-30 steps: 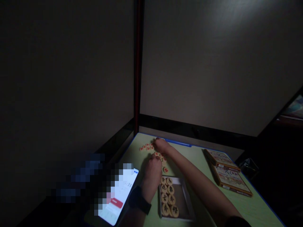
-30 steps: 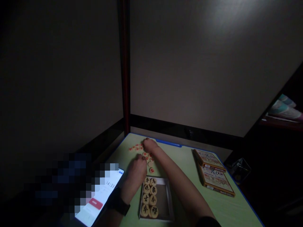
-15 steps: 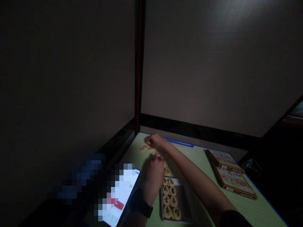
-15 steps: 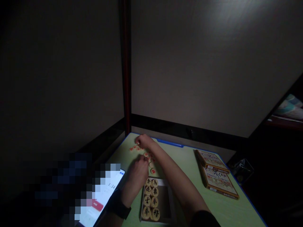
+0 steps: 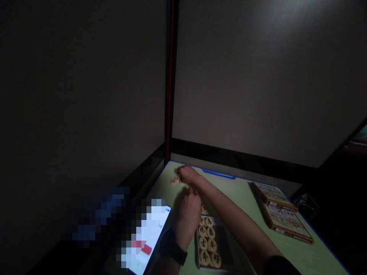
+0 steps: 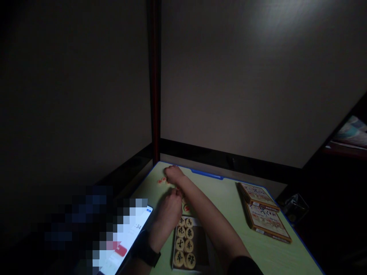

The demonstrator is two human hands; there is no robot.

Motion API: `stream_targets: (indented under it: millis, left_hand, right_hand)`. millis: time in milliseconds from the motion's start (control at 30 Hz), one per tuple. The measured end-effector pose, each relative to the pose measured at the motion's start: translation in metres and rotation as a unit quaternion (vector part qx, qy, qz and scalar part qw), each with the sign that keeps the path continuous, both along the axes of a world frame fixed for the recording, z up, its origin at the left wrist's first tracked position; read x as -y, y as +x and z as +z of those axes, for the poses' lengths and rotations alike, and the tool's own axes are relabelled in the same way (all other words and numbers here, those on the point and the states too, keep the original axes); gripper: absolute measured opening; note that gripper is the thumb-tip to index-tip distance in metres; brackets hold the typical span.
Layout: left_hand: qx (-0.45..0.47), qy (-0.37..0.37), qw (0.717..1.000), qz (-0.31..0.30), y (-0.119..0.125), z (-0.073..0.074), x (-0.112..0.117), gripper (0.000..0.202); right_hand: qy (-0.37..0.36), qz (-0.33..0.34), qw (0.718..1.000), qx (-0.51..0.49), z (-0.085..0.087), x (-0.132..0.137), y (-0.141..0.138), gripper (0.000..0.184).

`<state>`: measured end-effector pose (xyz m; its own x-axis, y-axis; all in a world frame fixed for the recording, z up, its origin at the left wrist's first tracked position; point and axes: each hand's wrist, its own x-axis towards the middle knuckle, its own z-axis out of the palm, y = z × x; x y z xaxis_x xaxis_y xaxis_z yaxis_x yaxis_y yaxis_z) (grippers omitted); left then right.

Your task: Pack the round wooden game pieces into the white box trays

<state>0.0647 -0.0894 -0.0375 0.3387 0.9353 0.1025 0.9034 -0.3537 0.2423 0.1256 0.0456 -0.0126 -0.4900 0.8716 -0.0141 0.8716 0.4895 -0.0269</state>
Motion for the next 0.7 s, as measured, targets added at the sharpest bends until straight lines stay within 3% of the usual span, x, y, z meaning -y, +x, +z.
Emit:
stream_targets:
  millis: [167, 300, 433, 533, 600, 700]
  left_hand:
    - [0.113, 0.089, 0.988, 0.061, 0.005, -0.006, -0.006, 0.037]
    - [0.324, 0.128, 0.935, 0.066, 0.016, -0.010, -0.010, 0.027]
    - [0.505, 0.021, 0.863, -0.012, 0.027, -0.012, -0.009, 0.021]
    - [0.565, -0.078, 0.816, -0.095, 0.032, -0.012, -0.006, 0.018]
    - [0.568, -0.123, 0.804, -0.126, 0.035, -0.013, -0.004, 0.017]
    - [0.545, -0.167, 0.808, -0.147, 0.034, -0.012, 0.000, 0.016]
  right_hand:
    - [0.058, -0.010, 0.996, -0.068, 0.016, 0.028, 0.025, 0.023]
    - [0.096, -0.006, 0.983, -0.156, 0.023, 0.072, 0.067, 0.026]
    - [0.101, 0.004, 0.962, -0.253, 0.018, 0.126, 0.107, 0.022]
    - [0.093, 0.002, 0.954, -0.286, 0.012, 0.162, 0.123, 0.020]
    - [0.085, -0.016, 0.949, -0.303, 0.009, 0.181, 0.126, 0.017]
    - [0.070, -0.037, 0.944, -0.321, 0.005, 0.200, 0.126, 0.015]
